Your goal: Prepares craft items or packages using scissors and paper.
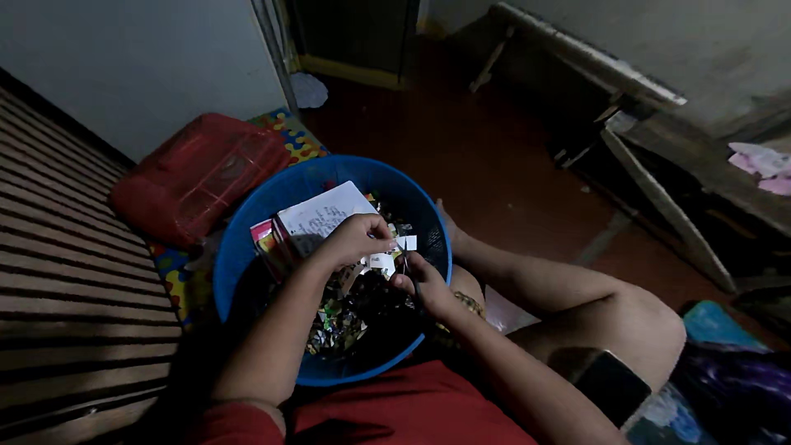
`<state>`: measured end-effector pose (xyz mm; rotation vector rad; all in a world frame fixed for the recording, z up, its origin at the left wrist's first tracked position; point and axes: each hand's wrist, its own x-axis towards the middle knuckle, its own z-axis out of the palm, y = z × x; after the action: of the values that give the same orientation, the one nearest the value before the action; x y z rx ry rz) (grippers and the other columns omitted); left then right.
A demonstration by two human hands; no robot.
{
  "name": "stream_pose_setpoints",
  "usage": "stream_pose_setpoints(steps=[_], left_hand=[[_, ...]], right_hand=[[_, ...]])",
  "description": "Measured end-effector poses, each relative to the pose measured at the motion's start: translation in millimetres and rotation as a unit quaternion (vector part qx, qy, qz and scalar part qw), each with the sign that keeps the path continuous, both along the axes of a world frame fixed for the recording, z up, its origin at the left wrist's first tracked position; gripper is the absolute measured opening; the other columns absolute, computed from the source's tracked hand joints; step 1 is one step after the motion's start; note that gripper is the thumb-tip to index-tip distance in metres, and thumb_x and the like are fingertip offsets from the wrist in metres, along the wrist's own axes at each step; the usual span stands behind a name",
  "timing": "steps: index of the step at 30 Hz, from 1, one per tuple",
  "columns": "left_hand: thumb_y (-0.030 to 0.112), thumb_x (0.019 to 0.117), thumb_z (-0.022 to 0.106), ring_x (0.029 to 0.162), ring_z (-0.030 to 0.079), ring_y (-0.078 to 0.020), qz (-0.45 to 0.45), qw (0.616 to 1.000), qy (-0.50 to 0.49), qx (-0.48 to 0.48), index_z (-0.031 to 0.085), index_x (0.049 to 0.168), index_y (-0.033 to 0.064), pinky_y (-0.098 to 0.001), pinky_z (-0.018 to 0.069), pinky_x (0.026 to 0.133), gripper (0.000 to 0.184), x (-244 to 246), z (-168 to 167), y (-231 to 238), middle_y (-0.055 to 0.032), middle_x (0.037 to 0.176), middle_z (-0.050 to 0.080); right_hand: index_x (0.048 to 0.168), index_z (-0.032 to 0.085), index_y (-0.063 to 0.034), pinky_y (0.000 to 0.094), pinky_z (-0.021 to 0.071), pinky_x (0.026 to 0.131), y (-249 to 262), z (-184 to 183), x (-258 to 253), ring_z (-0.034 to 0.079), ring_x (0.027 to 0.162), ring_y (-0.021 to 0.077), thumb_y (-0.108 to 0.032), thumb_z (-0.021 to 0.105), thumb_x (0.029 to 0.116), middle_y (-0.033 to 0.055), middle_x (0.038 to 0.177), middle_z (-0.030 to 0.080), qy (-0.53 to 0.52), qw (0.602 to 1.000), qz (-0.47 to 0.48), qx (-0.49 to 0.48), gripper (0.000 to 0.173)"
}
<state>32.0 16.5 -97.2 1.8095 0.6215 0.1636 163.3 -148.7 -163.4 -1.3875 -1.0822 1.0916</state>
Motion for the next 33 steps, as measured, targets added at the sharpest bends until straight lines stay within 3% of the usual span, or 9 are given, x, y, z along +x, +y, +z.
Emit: stream_pose_setpoints(steps=[13,17,22,27,33], left_hand=[[0.005,0.0923,0.074,0.076,0.064,-0.0122,-0.007,1.000,0.004,0.005,0.065,0.094,0.0004,-0.0300,0.0558,0.073,0.010,-3.3,0.2,4.3,-0.0073,0.087,0.067],[0.007,0.0922,0.075,0.078,0.065,-0.0140,-0.010,1.000,0.010,0.027,0.066,0.094,0.0001,-0.0329,0.0566,0.074,0.011,-2.9,0.3,4.3,-0.0081,0.088,0.068],[0.007,0.0921,0.075,0.076,0.064,-0.0126,-0.007,0.999,0.015,0.029,0.066,0.094,0.0004,-0.0309,0.0558,0.073,0.011,-2.8,1.2,4.9,-0.0074,0.087,0.068],[0.008,0.0915,0.076,0.076,0.064,-0.0118,0.006,0.999,0.025,0.035,0.068,0.094,0.0015,-0.0306,0.0555,0.073,0.011,-1.8,2.1,4.4,-0.0064,0.086,0.069],[0.005,0.0948,0.071,0.078,0.065,-0.0117,0.037,0.999,0.003,0.001,0.068,0.102,-0.0002,-0.0301,0.0562,0.075,0.010,-3.9,4.5,3.8,-0.0076,0.090,0.069]], right_hand=[[0.118,0.057,-0.0034,0.0239,0.0522,0.071,0.0,2.0,-1.2,0.060,0.077,0.0032,-0.055,0.073,0.0863,-0.0024,0.089,0.063,-0.013,1.000,-0.004,-0.002,0.063],[0.115,0.059,-0.0041,0.0248,0.0519,0.066,-0.3,-0.3,-0.8,0.058,0.070,0.0035,-0.054,0.072,0.0867,-0.0038,0.081,0.061,-0.017,1.000,-0.016,-0.007,0.060],[0.107,0.061,-0.0040,0.0229,0.0508,0.059,-2.2,3.7,-5.2,0.057,0.061,0.0031,-0.033,0.078,0.0884,-0.0044,0.072,0.061,-0.005,0.998,-0.061,-0.011,0.038],[0.102,0.061,-0.0030,0.0216,0.0499,0.057,-1.7,7.3,-7.2,0.056,0.058,0.0029,-0.023,0.080,0.0877,-0.0032,0.070,0.061,0.003,0.996,-0.083,-0.020,0.031],[0.110,0.060,-0.0027,0.0237,0.0510,0.060,-0.8,5.2,-6.2,0.058,0.062,0.0047,-0.034,0.077,0.0887,-0.0022,0.075,0.061,-0.009,0.998,-0.064,-0.026,0.041]])
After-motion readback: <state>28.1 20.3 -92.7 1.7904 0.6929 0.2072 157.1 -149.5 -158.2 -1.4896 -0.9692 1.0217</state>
